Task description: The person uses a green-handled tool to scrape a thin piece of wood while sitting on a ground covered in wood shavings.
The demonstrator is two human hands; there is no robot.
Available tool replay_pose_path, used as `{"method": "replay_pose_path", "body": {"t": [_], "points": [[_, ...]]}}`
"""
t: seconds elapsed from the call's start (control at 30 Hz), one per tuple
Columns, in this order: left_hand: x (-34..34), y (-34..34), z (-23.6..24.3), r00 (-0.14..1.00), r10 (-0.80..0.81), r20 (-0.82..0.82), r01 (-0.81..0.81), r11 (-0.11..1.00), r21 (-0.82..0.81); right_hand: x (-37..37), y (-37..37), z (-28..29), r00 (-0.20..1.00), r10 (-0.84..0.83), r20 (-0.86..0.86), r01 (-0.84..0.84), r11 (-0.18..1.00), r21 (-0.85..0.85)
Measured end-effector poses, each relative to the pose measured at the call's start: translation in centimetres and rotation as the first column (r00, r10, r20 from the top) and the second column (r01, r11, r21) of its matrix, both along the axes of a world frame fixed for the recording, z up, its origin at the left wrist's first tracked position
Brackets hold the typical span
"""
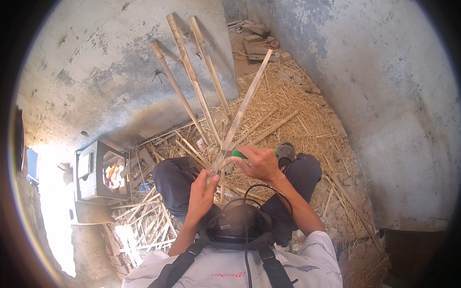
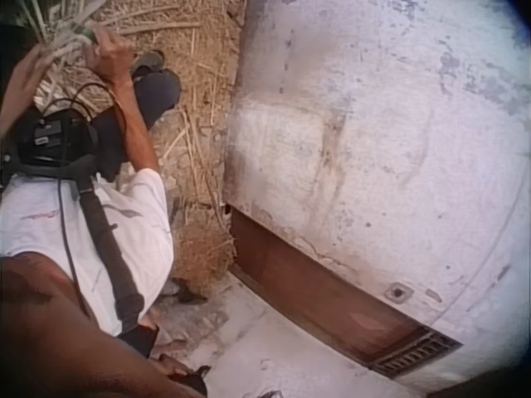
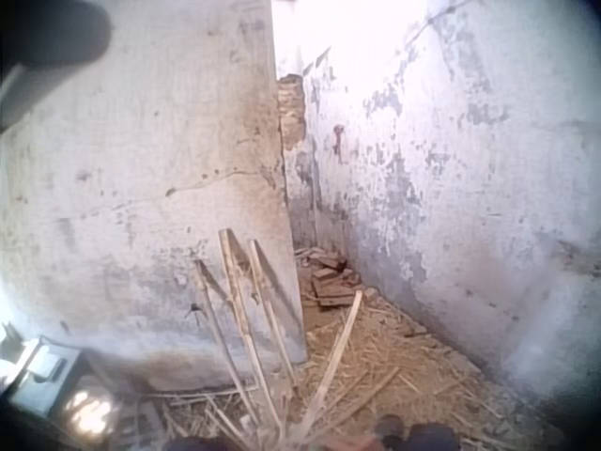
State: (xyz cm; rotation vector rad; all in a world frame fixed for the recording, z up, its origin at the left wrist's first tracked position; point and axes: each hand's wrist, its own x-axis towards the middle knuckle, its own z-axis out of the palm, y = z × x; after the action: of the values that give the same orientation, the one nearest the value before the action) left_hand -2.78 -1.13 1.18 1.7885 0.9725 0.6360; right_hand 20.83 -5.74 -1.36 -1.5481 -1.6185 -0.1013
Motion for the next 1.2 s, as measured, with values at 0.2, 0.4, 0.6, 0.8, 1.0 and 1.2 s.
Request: {"method": "replay_pose_path", "body": {"t": [0.2, 0.4, 0.6, 0.8, 1.0, 1.2], "points": [[-0.9, -0.3, 0.2, 1.0, -0.004, -0.001, 0.004, 1.0, -0.024, 0.2, 0.1, 0.0, 1.0, -0.022, 0.017, 0.022, 1.0, -0.001], [-2.2, -0.7, 0.3, 0.999, -0.031, -0.039, 0.027, 0.996, -0.085, 1.3, 0.5, -0.5, 0.99, -0.115, -0.079, 0.118, 0.992, 0.037], [-5.8, -2.1, -1.9, 0.991, -0.1, 0.086, 0.124, 0.923, -0.365, 6.1, 0.1, 2.6, 0.871, -0.39, -0.298, 0.39, 0.919, -0.06], [-4.1, -0.6, -0.8, 0.964, -0.006, 0.266, 0.187, 0.727, -0.661, 1.4, 0.3, -0.2, 0.957, -0.064, -0.282, 0.055, 0.998, -0.042], [-1.6, -0.1, -0.7, 0.939, -0.024, 0.344, 0.25, 0.734, -0.632, -0.3, 0.2, -1.2, 0.97, 0.177, -0.168, -0.187, 0.981, -0.05], [-0.2, 0.1, -0.6, 0.932, -0.059, 0.357, 0.278, 0.748, -0.602, -0.9, 0.1, -1.1, 0.958, 0.261, -0.118, -0.266, 0.964, -0.023]]}}
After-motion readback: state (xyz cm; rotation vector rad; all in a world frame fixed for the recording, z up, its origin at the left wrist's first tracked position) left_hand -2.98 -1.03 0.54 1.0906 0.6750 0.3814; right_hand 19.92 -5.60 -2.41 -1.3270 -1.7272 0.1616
